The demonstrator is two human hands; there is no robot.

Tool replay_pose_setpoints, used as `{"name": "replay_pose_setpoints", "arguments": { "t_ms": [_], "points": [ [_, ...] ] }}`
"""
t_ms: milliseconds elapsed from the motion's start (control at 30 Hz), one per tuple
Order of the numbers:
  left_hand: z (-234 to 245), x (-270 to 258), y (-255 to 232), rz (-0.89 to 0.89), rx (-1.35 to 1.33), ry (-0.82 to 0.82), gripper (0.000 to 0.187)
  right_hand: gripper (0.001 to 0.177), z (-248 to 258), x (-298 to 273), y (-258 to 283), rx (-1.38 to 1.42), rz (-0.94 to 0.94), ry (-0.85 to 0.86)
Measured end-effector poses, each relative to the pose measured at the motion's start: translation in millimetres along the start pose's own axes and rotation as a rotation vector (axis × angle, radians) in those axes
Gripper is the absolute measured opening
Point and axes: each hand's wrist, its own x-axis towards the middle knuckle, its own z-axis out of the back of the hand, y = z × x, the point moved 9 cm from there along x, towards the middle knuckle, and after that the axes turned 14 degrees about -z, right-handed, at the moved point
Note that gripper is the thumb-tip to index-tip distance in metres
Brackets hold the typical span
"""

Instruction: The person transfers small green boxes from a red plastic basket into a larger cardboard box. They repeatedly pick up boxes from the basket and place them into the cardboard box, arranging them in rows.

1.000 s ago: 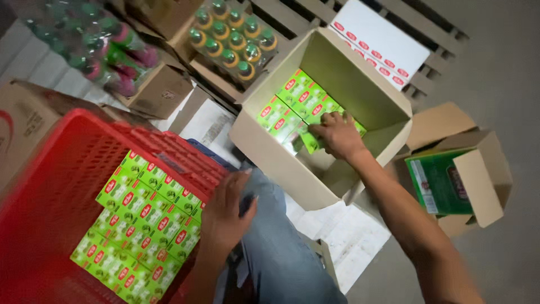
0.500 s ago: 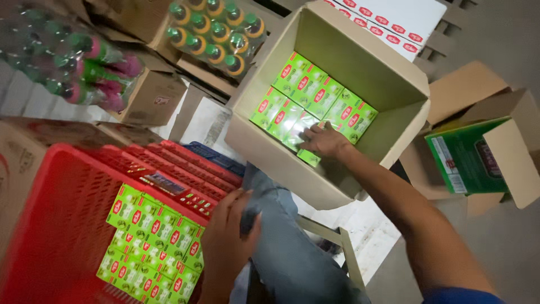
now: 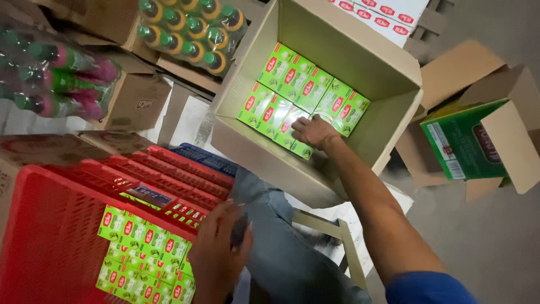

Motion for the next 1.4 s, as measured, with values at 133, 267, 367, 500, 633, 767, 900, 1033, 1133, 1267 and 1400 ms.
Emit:
{"name": "replay_pose_setpoints", "arguments": {
  "t_ms": [133,267,367,500,633,767,900,1033,1133,1267,1400],
  "points": [
    [4.8,2.6,-3.4,-0.025,0.008,-0.044,0.043,0.044,-4.8,5.8,-4.0,0.042,-0.045,-0.004],
    [5.1,0.1,-4.7,-0.072,0.055,-0.074,0.041,0.048,-21.7,14.1,-10.8,0.111,-0.096,0.106],
    [8.0,3.4,-8.8,-0.114,0.058,-0.069,0.037,0.053,-26.8,14.4,-12.3,0.198,-0.163,0.185],
    [0.8,-4.1,0.2,-0.054,0.057,-0.032,0.044,0.061,-19.0,16.9,-18.3,0.179,-0.12,0.153],
    [6.4,2.7,-5.8,-0.057,0.044,-0.025,0.039,0.018,-12.8,9.7,-61.8,0.518,-0.439,0.196],
    [5.8,4.4,-4.5,-0.065,0.05,-0.026,0.036,0.021,-11.8,10.5,-62.6,0.402,-0.415,0.061],
    [3.3,2.4,-4.9,-0.12,-0.015,-0.045,0.039,0.012,-20.1,15.7,-68.8,0.516,-0.545,0.074],
    [5.5,2.2,-6.2,-0.09,0.063,-0.051,0.04,0.016,-25.6,8.1,-73.9,0.724,-0.665,0.183],
    [8.6,1.7,-10.8,-0.133,0.058,-0.101,0.038,0.015,-28.2,-5.9,-70.4,0.793,-0.734,0.221],
    [20.8,-6.8,-14.9,-0.222,-0.157,-0.223,0.028,0.033,-22.5,-8.9,-41.2,0.238,-0.374,0.139],
    [31.2,-57.1,-6.7,-0.182,-0.084,-0.39,0.042,0.045,23.1,-52.3,-56.2,0.877,-0.609,-0.185]
  ]
}}
